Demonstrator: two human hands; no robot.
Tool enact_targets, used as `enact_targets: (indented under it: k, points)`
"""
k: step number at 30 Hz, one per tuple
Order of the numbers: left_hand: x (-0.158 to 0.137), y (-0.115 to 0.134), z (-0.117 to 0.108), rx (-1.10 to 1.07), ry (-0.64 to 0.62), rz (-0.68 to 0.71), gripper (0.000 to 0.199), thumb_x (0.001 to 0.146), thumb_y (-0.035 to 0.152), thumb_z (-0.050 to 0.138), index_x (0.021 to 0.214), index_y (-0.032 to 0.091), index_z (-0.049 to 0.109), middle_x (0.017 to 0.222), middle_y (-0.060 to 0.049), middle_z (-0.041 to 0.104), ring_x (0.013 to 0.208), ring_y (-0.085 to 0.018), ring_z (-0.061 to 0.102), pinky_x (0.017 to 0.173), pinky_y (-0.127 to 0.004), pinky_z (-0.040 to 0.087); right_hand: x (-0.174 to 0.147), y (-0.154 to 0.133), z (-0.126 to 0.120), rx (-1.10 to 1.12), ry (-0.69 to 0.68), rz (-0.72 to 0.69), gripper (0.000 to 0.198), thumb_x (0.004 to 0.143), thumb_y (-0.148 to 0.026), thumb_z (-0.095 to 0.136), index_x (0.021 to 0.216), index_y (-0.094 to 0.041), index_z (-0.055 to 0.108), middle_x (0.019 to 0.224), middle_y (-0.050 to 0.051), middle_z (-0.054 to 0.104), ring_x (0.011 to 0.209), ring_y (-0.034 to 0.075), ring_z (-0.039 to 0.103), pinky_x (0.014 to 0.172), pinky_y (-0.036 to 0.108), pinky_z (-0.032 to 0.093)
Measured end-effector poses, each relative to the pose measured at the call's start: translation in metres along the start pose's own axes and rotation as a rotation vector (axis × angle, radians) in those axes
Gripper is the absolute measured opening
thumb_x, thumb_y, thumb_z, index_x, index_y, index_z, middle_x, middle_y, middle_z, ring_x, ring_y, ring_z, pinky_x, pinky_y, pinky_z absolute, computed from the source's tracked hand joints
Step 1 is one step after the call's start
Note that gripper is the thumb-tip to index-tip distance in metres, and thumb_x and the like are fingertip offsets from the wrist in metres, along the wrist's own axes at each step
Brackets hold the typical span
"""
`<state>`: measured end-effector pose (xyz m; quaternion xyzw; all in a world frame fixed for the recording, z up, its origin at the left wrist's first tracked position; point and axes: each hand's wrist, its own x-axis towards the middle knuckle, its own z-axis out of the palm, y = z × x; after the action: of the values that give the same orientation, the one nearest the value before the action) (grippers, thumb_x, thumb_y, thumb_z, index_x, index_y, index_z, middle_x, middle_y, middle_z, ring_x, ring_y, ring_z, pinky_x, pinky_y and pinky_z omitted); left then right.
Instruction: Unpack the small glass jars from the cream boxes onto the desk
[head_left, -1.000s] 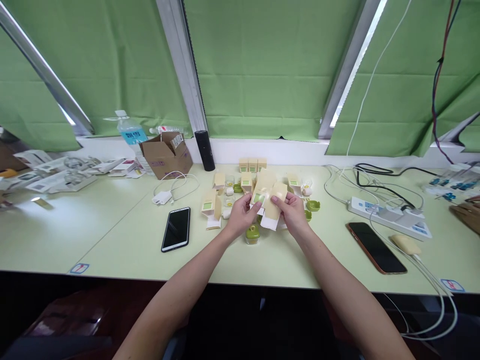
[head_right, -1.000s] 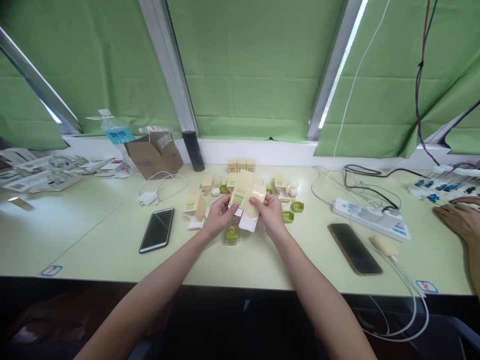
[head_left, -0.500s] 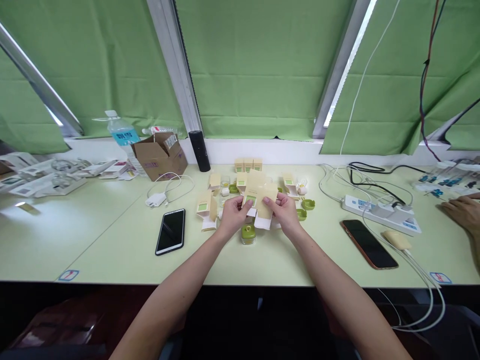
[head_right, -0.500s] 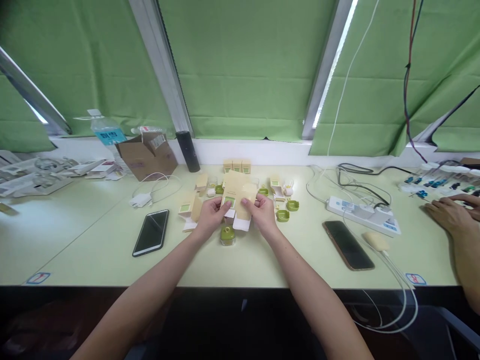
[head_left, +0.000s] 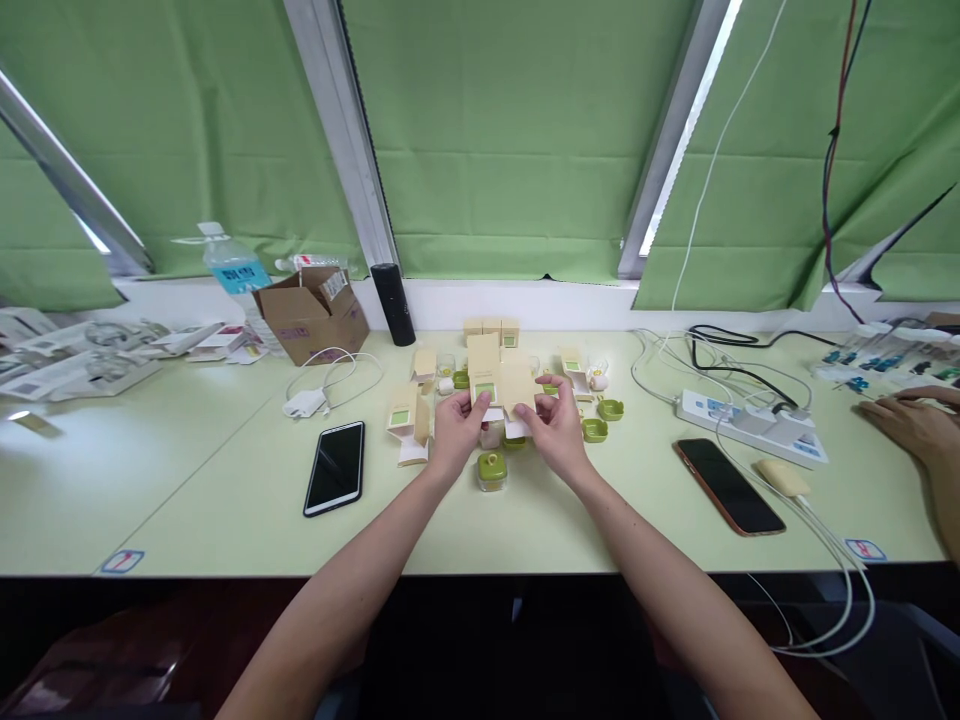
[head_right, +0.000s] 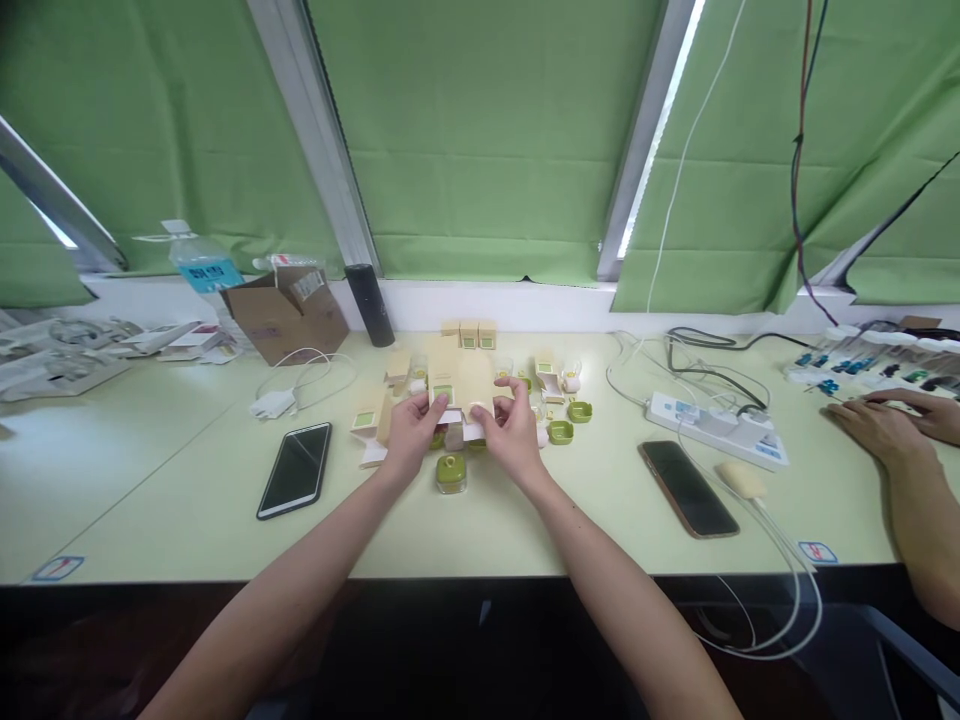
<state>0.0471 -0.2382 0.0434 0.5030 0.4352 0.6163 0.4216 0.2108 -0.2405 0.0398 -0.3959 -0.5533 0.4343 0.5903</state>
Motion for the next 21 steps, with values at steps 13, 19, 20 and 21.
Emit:
enact_targets:
  k: [13,19,20,21]
  points:
    - [0.002,-0.002,-0.001,0.018,0.012,0.1,0.045,0.087,0.06,0.072,0.097,0.017,0.066,0.08,-0.005,0.071,0.07,-0.016,0.065,0.066,-0.029,0.053,0.088,0.0,-0.041,-0.264,0.172,-0.14,0.023,0.079,-0.036,0.073,0.098,-0.025,0.068,0.088,0.0,0.065,0.064,0.016,0.045,0.062,0.031,0.043]
    - [0.002,-0.011,-0.002,0.108,0.046,0.174,0.036,0.091,0.052,0.068,0.099,0.018,0.068,0.085,-0.006,0.071,0.082,-0.019,0.069,0.076,-0.031,0.055,0.182,0.001,-0.069,-0.677,0.285,0.096,0.019,0.078,-0.029,0.074,0.094,-0.022,0.066,0.09,0.004,0.068,0.085,0.023,0.062,0.082,0.039,0.048]
    - [0.002,-0.013,-0.003,0.115,0.05,0.184,0.035,0.092,0.051,0.067,0.1,0.018,0.069,0.085,-0.006,0.071,0.083,-0.019,0.069,0.076,-0.031,0.055,0.192,0.003,-0.069,-0.714,0.28,0.127,0.017,0.078,-0.027,0.073,0.093,-0.022,0.065,0.088,0.005,0.069,0.09,0.026,0.064,0.087,0.042,0.047]
    - [0.003,-0.016,-0.003,0.121,0.054,0.194,0.034,0.093,0.05,0.066,0.101,0.018,0.07,0.085,-0.006,0.071,0.083,-0.019,0.069,0.076,-0.031,0.055,0.2,0.005,-0.069,-0.743,0.27,0.153,0.017,0.078,-0.025,0.072,0.092,-0.022,0.065,0.084,0.005,0.07,0.097,0.029,0.065,0.093,0.045,0.045]
